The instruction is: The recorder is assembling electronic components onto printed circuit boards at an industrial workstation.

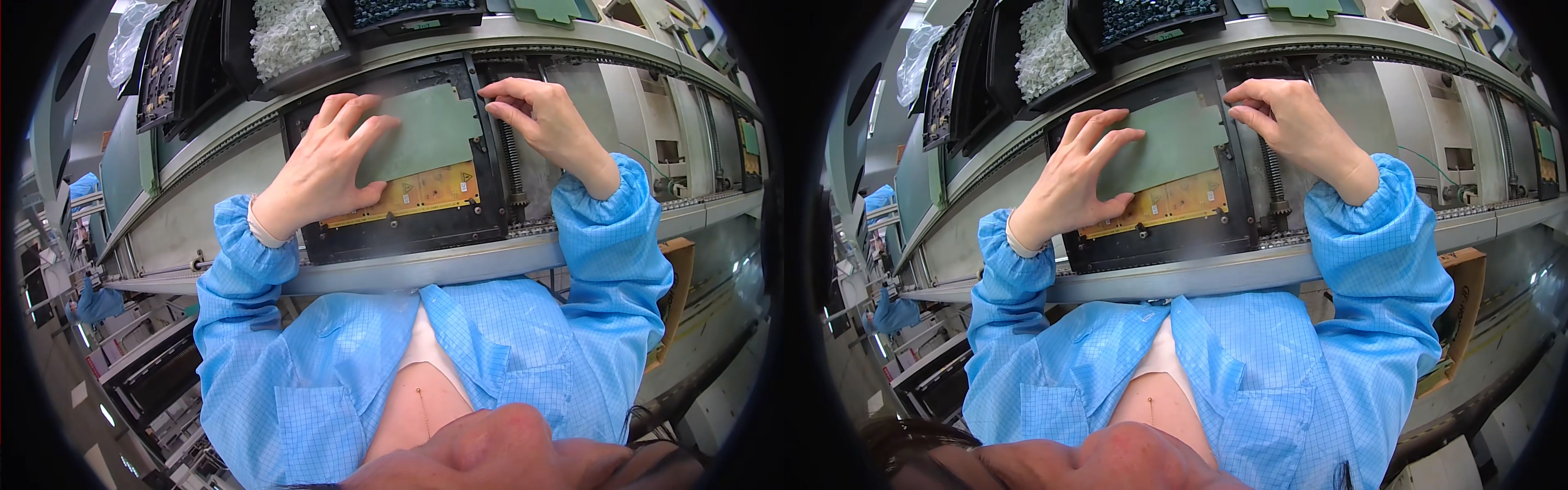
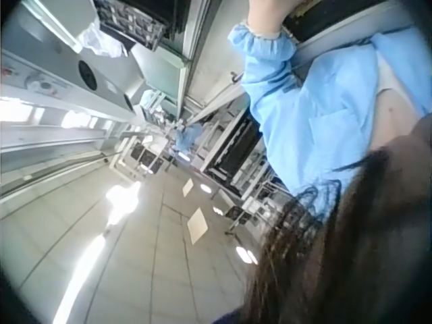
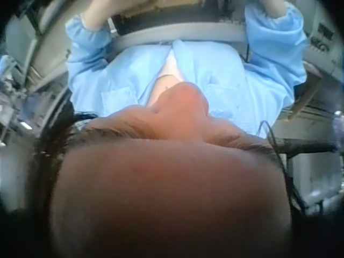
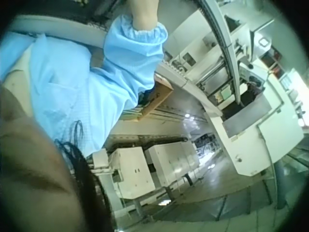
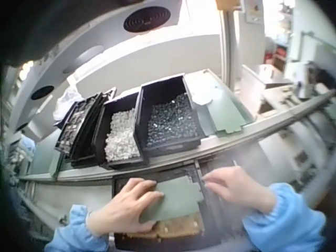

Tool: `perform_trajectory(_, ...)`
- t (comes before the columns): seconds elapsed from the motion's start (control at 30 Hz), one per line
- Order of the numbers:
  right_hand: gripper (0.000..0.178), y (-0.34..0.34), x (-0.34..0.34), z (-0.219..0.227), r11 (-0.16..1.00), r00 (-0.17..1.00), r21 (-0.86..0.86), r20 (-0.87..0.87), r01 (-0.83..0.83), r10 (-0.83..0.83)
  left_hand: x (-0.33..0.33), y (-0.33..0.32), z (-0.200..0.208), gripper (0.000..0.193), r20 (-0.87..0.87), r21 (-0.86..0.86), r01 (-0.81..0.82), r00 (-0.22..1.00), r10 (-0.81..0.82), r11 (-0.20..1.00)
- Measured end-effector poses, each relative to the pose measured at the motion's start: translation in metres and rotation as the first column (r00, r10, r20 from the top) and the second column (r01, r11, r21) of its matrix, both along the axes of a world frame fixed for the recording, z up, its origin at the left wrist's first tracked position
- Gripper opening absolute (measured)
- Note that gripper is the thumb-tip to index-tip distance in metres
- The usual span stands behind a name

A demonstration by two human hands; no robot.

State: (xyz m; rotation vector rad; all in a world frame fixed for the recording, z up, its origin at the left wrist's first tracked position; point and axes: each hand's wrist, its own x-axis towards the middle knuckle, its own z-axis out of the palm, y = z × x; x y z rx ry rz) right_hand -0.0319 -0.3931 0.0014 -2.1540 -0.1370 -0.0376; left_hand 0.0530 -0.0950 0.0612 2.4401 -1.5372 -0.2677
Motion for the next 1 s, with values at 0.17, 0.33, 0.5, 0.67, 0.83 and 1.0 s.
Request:
perform_trajectory(0.17, 0.022, 0.006, -0.001, 0.008, 1.0, 1.0, 0.013, -0.015, -0.007, 0.007, 0.002, 0.002, -0.001, 0.07, -0.037, -0.031, 0.025, 0.999, -0.026, 0.999)
perform_trajectory(0.33, 0.023, 0.009, 0.001, 0.011, 1.0, 1.0, 0.022, -0.013, -0.015, 0.016, 0.008, 0.008, -0.004, 0.066, -0.038, -0.063, 0.055, 0.998, -0.058, 0.997)
perform_trajectory(0.5, 0.023, 0.017, 0.002, 0.014, 0.997, 0.999, -0.073, 0.022, -0.022, 0.024, 0.013, 0.015, -0.003, 0.062, -0.035, -0.118, 0.082, 0.996, -0.086, 0.99)
perform_trajectory(0.67, 0.034, 0.028, -0.003, 0.019, 0.977, 0.998, -0.207, 0.044, -0.043, 0.053, 0.016, 0.024, -0.004, 0.064, -0.075, -0.094, 0.093, 0.992, -0.1, 0.991)
perform_trajectory(0.83, 0.066, 0.049, -0.003, 0.034, 0.92, 0.979, -0.389, 0.167, -0.04, 0.113, 0.017, 0.036, -0.004, 0.066, -0.023, -0.116, 0.081, 0.996, -0.084, 0.99)
perform_trajectory(1.0, 0.086, 0.061, 0.001, 0.04, 0.881, 0.959, -0.462, 0.191, -0.101, 0.21, 0.027, 0.085, 0.003, 0.076, -0.054, -0.229, -0.098, 0.995, 0.088, 0.968)
